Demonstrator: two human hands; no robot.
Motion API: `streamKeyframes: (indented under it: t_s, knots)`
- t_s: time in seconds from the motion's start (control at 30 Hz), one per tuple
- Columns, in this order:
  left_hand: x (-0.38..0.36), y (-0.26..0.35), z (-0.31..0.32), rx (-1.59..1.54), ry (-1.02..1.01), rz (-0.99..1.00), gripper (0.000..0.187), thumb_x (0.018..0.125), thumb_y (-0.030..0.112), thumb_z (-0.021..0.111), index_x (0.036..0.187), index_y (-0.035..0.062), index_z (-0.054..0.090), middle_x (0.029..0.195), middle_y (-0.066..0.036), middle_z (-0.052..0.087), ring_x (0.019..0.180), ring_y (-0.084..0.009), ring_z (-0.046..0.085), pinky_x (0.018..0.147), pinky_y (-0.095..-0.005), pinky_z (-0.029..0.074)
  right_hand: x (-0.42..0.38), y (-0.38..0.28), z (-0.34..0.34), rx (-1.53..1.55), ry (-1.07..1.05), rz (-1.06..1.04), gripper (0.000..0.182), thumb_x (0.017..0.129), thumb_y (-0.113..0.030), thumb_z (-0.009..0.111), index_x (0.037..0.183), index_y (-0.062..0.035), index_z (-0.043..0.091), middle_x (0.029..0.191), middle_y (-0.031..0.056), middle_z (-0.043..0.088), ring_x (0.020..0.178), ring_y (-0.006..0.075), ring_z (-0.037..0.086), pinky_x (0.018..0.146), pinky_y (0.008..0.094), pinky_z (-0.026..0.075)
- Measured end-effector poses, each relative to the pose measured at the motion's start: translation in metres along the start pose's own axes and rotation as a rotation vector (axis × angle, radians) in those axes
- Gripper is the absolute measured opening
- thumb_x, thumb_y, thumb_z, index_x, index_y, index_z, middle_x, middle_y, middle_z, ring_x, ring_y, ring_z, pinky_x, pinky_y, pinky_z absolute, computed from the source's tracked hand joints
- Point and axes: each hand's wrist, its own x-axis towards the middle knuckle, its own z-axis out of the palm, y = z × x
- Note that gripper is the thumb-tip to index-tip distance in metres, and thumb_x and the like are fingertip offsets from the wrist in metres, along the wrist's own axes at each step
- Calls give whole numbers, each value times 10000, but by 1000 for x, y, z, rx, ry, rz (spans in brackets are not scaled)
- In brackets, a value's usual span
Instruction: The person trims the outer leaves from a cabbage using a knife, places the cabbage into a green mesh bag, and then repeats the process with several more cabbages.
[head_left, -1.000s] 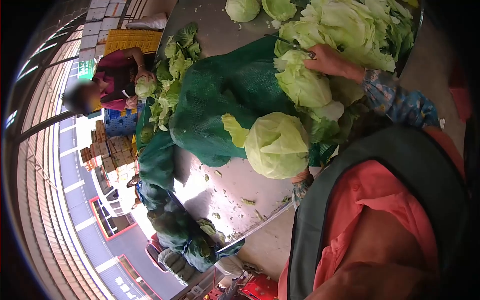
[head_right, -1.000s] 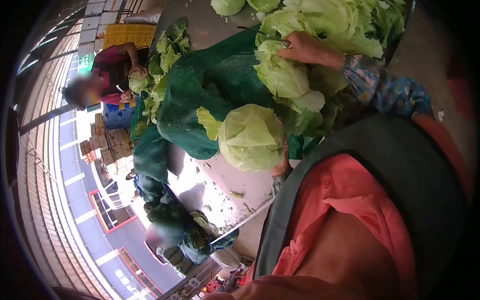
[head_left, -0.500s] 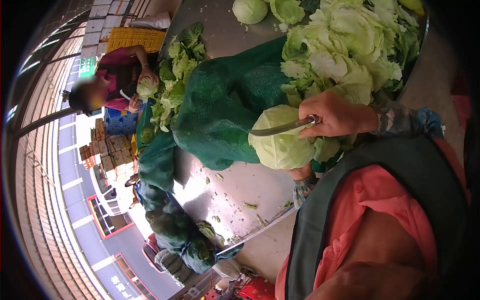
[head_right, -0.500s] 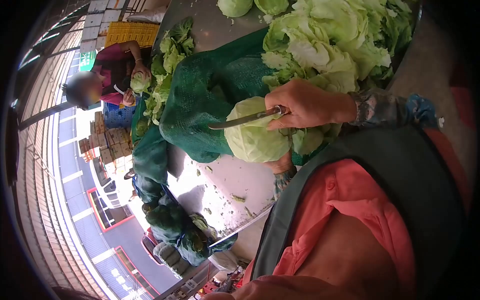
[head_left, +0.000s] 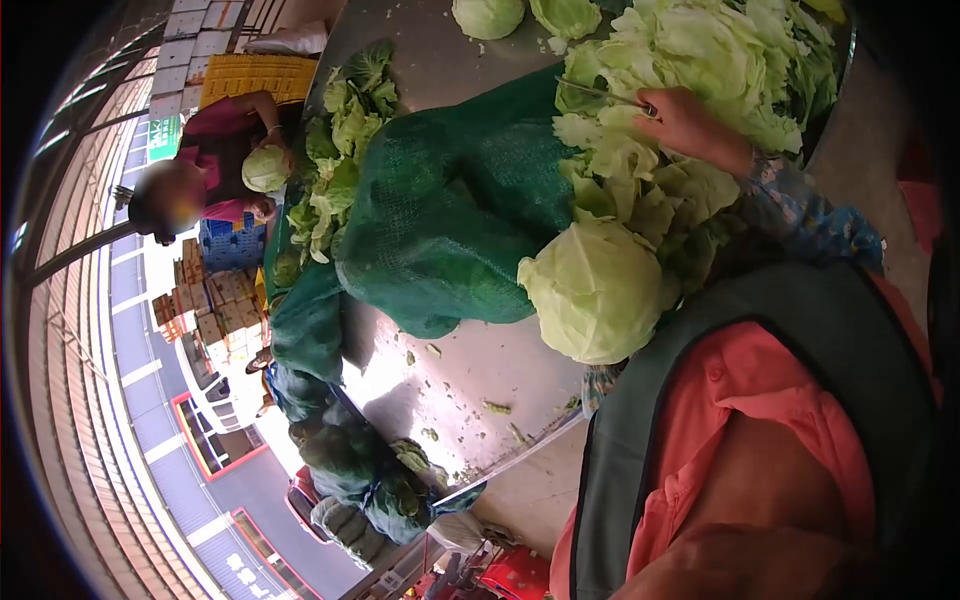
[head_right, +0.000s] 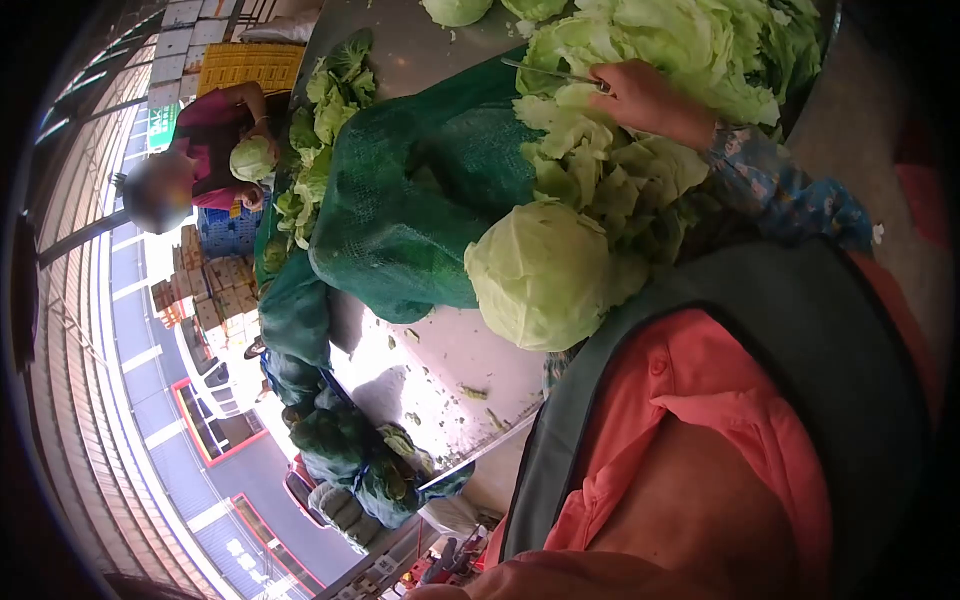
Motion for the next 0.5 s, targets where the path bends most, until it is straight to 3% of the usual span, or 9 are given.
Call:
streamKeyframes:
  t_s: [0.1,0.17,0.27,0.33,0.43,0.5]
  knots:
    - [1,-1,0,22,-2,0,792,897,571,584,1529,169,326,1539,-97,401,1401,-322,386,1148,-510,317,-9,-16,-23,147,12,-31,411,828,-194,761,1180,-45,611,1004,145,631,793,263,616,686,385,514]
    - [1,-2,1,37,4,-3,791,898,573,582,1528,170,326,1539,-96,401,1401,-322,386,1148,-511,317,-9,-82,-67,270,-67,-88,586,810,-235,783,1330,-81,560,1257,153,561,948,271,628,762,388,536]
    - [2,-4,2,50,-3,-11,789,898,575,579,1528,172,327,1539,-95,400,1400,-322,387,1147,-512,318,-17,-130,-77,500,-240,-368,580,818,-263,779,1307,-40,560,1230,192,566,931,331,659,801,397,536]
    - [3,-4,3,58,-13,-14,788,899,576,577,1528,173,328,1539,-95,400,1400,-322,387,1146,-512,319,-27,-146,-73,616,-463,-331,555,819,-267,778,1279,-35,572,1189,186,585,906,320,668,775,384,546]
    - [4,-4,4,69,-17,-13,786,899,579,574,1528,175,329,1539,-94,399,1400,-323,387,1146,-514,319,-27,-134,-52,672,-456,-437,494,821,-252,772,1231,-45,590,1132,154,621,867,302,679,738,379,553]
    - [6,-4,5,72,-24,-13,785,900,580,572,1527,176,329,1539,-93,399,1399,-323,388,1145,-514,320,-27,-133,-55,622,-438,-386,424,827,-216,759,1184,-55,600,1059,123,634,854,299,678,725,383,548]
